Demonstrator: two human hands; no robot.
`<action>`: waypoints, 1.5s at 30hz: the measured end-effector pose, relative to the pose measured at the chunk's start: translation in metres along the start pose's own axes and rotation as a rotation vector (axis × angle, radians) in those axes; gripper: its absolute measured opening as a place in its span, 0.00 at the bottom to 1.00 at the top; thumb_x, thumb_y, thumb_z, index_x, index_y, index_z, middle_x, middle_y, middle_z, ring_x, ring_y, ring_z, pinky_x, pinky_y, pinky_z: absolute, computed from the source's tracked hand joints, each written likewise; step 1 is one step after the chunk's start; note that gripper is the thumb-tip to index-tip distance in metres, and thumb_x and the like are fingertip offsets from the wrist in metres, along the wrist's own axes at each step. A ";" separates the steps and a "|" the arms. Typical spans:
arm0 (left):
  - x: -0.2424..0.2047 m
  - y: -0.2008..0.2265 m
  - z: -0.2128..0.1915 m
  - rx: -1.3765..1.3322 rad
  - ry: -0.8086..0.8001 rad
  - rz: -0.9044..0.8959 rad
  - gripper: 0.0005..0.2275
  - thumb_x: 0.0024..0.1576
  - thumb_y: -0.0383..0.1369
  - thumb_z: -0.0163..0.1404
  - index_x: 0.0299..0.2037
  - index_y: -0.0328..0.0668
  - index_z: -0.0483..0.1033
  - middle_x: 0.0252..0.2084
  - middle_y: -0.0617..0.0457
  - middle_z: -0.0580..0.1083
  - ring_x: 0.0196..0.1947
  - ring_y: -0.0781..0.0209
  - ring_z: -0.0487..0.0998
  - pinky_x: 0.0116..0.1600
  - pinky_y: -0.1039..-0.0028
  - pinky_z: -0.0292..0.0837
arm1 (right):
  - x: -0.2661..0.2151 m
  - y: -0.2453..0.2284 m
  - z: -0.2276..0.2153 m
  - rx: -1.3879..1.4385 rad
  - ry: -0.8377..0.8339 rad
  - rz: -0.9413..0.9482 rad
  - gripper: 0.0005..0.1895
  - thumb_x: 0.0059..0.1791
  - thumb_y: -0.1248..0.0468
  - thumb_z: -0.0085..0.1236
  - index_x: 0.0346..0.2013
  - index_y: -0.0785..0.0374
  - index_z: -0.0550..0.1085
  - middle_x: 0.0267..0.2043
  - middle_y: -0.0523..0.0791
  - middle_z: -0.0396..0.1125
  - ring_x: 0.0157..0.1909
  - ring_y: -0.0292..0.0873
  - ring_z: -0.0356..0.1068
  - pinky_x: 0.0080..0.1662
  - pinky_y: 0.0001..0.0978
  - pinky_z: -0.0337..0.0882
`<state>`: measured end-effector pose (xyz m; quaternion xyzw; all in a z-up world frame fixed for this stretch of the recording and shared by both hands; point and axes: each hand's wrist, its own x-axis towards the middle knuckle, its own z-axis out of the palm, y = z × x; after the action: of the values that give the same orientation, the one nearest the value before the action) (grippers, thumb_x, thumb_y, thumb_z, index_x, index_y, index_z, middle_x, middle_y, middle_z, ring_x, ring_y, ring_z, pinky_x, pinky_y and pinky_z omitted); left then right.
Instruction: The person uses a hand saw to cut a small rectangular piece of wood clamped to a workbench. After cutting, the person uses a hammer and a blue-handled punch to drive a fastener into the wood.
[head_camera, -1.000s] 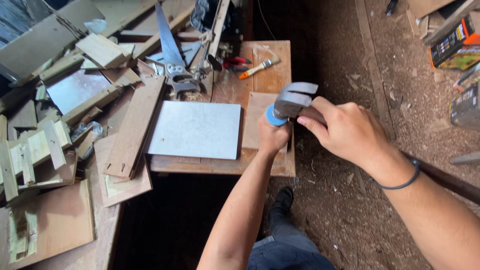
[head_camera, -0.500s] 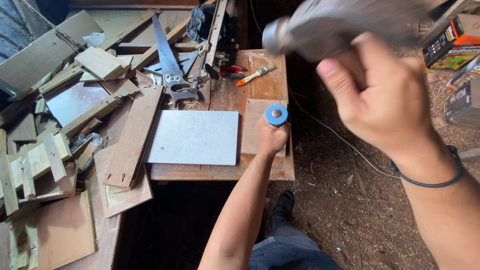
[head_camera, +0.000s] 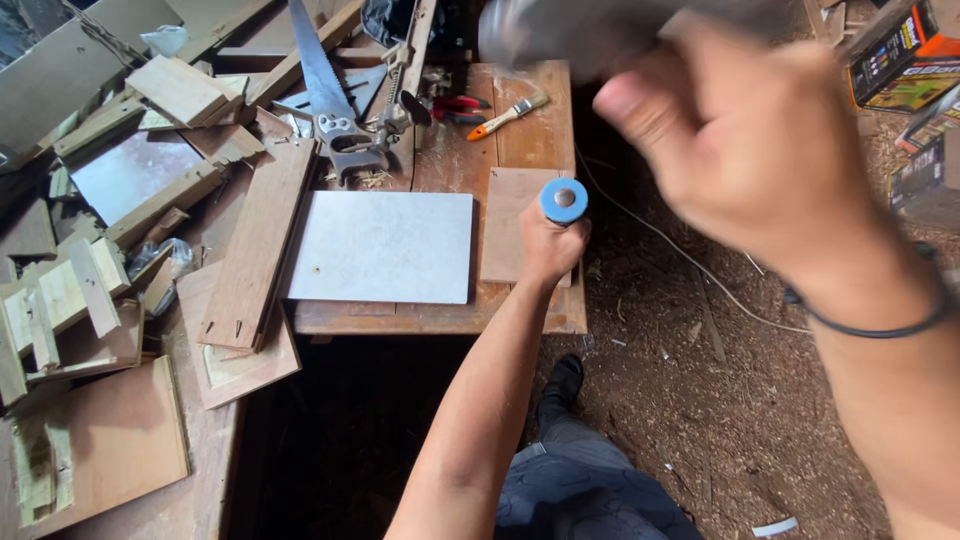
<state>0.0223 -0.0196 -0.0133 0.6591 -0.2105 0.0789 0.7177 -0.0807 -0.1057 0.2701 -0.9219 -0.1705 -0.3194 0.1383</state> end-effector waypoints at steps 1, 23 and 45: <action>0.003 0.002 -0.001 0.000 0.012 -0.017 0.05 0.45 0.21 0.50 0.31 0.38 0.71 0.25 0.52 0.71 0.28 0.65 0.71 0.39 0.74 0.72 | 0.004 0.000 -0.010 0.100 0.043 0.015 0.23 0.69 0.50 0.45 0.45 0.68 0.71 0.31 0.49 0.69 0.33 0.47 0.73 0.35 0.32 0.71; 0.008 0.007 -0.010 0.043 0.033 0.002 0.06 0.44 0.18 0.50 0.24 0.39 0.68 0.23 0.57 0.68 0.26 0.69 0.68 0.36 0.74 0.69 | -0.026 0.046 -0.006 0.032 -0.053 0.211 0.23 0.64 0.46 0.53 0.42 0.64 0.75 0.25 0.47 0.68 0.25 0.46 0.69 0.29 0.39 0.64; 0.004 -0.010 -0.029 -0.137 0.127 -0.165 0.05 0.44 0.17 0.51 0.27 0.35 0.73 0.22 0.57 0.73 0.23 0.68 0.74 0.29 0.76 0.70 | -0.026 0.046 -0.006 -0.178 -0.117 0.244 0.22 0.58 0.49 0.57 0.34 0.67 0.72 0.20 0.50 0.65 0.24 0.51 0.68 0.28 0.42 0.67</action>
<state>0.0357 0.0073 -0.0223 0.6173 -0.1147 0.0464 0.7769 -0.0847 -0.1552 0.2519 -0.9614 -0.0360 -0.2598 0.0835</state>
